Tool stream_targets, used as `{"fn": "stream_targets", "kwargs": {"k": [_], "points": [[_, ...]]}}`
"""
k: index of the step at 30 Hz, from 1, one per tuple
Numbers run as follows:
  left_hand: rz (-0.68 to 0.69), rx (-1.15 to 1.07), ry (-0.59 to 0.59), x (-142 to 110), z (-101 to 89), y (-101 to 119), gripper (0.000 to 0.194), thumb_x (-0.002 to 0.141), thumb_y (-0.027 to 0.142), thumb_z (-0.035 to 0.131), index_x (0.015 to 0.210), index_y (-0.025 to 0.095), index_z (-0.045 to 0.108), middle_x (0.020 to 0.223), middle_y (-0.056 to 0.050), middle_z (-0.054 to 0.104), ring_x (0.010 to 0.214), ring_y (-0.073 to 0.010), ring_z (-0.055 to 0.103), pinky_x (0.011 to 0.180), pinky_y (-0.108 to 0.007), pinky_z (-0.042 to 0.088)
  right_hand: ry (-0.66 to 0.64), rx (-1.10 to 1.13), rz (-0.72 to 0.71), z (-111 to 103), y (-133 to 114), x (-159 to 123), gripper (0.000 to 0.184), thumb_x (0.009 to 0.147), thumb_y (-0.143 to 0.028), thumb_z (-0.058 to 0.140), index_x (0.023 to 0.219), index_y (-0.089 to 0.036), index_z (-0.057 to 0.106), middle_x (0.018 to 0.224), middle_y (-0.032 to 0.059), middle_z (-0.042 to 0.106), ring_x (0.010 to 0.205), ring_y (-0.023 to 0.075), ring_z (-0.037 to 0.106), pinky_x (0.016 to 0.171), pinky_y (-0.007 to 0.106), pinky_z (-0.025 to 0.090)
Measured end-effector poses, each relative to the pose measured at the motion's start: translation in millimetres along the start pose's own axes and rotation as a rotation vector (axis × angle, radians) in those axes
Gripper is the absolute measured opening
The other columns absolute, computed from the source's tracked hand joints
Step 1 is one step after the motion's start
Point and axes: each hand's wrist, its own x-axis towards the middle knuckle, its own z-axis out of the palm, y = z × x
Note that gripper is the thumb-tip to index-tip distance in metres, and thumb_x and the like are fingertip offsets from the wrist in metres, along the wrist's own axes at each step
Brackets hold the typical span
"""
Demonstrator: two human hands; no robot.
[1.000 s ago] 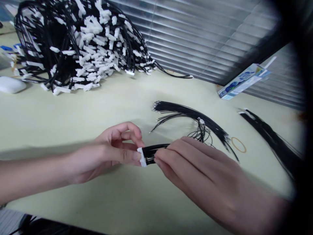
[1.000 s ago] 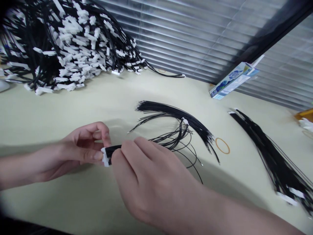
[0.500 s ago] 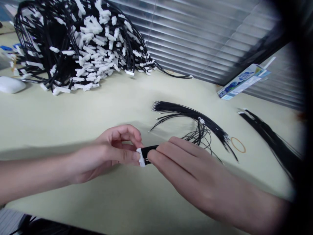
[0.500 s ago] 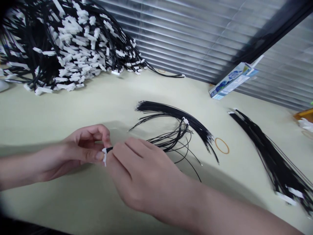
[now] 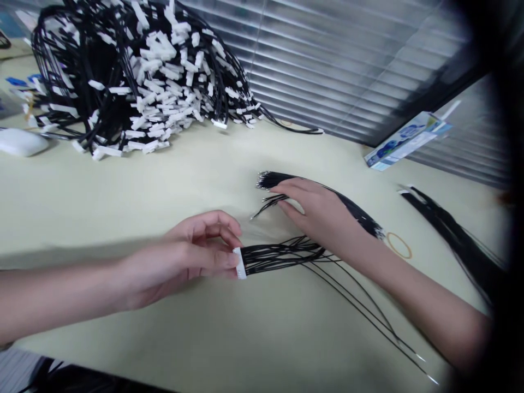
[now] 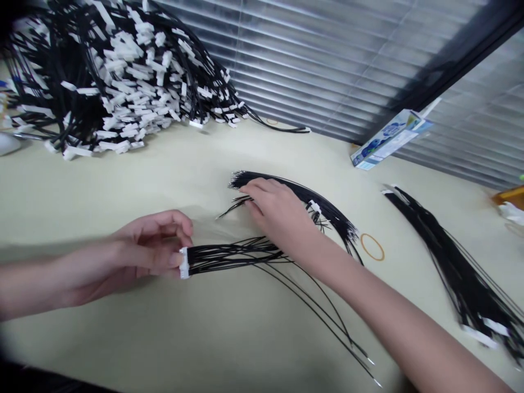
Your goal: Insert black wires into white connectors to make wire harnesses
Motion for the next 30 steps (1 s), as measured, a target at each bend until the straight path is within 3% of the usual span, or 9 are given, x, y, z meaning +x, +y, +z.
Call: {"fn": "stream_targets", "kwargs": {"k": [3,6,12,17,19,22,25,30], "points": [[0.005,-0.007,-0.013,1,-1.1,-1,0.022,0.078,0.006,0.062,0.092,0.022,0.055,0.092,0.003,0.054,0.078,-0.0099,0.058,0.070,-0.019,0.047,-0.024,-0.009,0.002,8,19,1,0.020,0.084,-0.015,0.051,0.099,-0.019,0.063,0.106,0.0022,0.061,0.097,0.0176,0.056,0.086,0.031,0.043],[0.008,-0.009,-0.007,2,-1.7,-1,0.022,0.078,0.007,0.062,0.092,0.022,0.056,0.092,0.002,0.054,0.078,-0.0100,0.058,0.070,-0.019,0.048,-0.018,0.000,0.002,7,21,1,0.014,0.084,-0.016,0.051,0.090,-0.019,0.064,0.095,0.0013,0.062,0.089,0.0160,0.057,0.079,0.029,0.045],[0.017,-0.044,0.000,1,-1.5,-1,0.021,0.076,0.007,0.063,0.090,0.022,0.058,0.093,0.001,0.054,0.080,-0.0104,0.055,0.072,-0.021,0.049,0.028,0.059,-0.010,-2,13,3,0.013,0.085,-0.015,0.050,0.088,-0.019,0.062,0.094,0.0021,0.062,0.088,0.0150,0.056,0.079,0.029,0.045],[0.015,-0.076,-0.013,0,-1.7,-1,0.024,0.076,0.004,0.062,0.091,0.022,0.057,0.092,0.002,0.054,0.078,-0.0099,0.056,0.072,-0.020,0.048,0.122,0.275,0.057,-31,-15,1,0.006,0.085,-0.018,0.052,0.089,-0.019,0.057,0.087,0.0006,0.061,0.080,0.0121,0.057,0.073,0.026,0.045],[0.018,-0.097,-0.015,0,-2.1,0,0.026,0.076,0.002,0.060,0.091,0.022,0.056,0.091,0.002,0.054,0.078,-0.0095,0.057,0.071,-0.019,0.048,0.093,0.353,0.013,-45,-33,-4,0.004,0.084,-0.016,0.054,0.086,-0.019,0.056,0.085,-0.0003,0.059,0.078,0.0104,0.055,0.071,0.023,0.044],[0.032,-0.120,-0.042,1,-2.7,0,0.027,0.077,0.001,0.058,0.093,0.022,0.055,0.092,0.002,0.055,0.078,-0.0101,0.057,0.071,-0.019,0.048,-0.083,0.316,-0.146,-58,-58,-18,0.008,0.083,-0.011,0.052,0.087,-0.018,0.054,0.088,-0.0009,0.055,0.080,0.0097,0.052,0.073,0.023,0.041],[0.044,-0.114,-0.073,1,-3.0,-1,0.026,0.077,0.001,0.058,0.093,0.022,0.054,0.091,0.002,0.055,0.078,-0.0103,0.058,0.070,-0.019,0.047,-0.218,0.219,-0.241,-58,-71,-31,0.027,0.076,0.000,0.052,0.096,-0.018,0.054,0.094,-0.0009,0.054,0.089,0.0130,0.048,0.083,0.028,0.037],[0.055,-0.105,-0.085,1,-3.0,-1,0.026,0.077,-0.001,0.058,0.091,0.021,0.054,0.088,0.003,0.057,0.076,-0.0096,0.058,0.067,-0.018,0.046,-0.238,0.165,-0.274,-52,-72,-38,0.041,0.068,0.006,0.048,0.101,-0.016,0.055,0.090,0.0008,0.052,0.083,0.0151,0.045,0.075,0.030,0.036]]}}
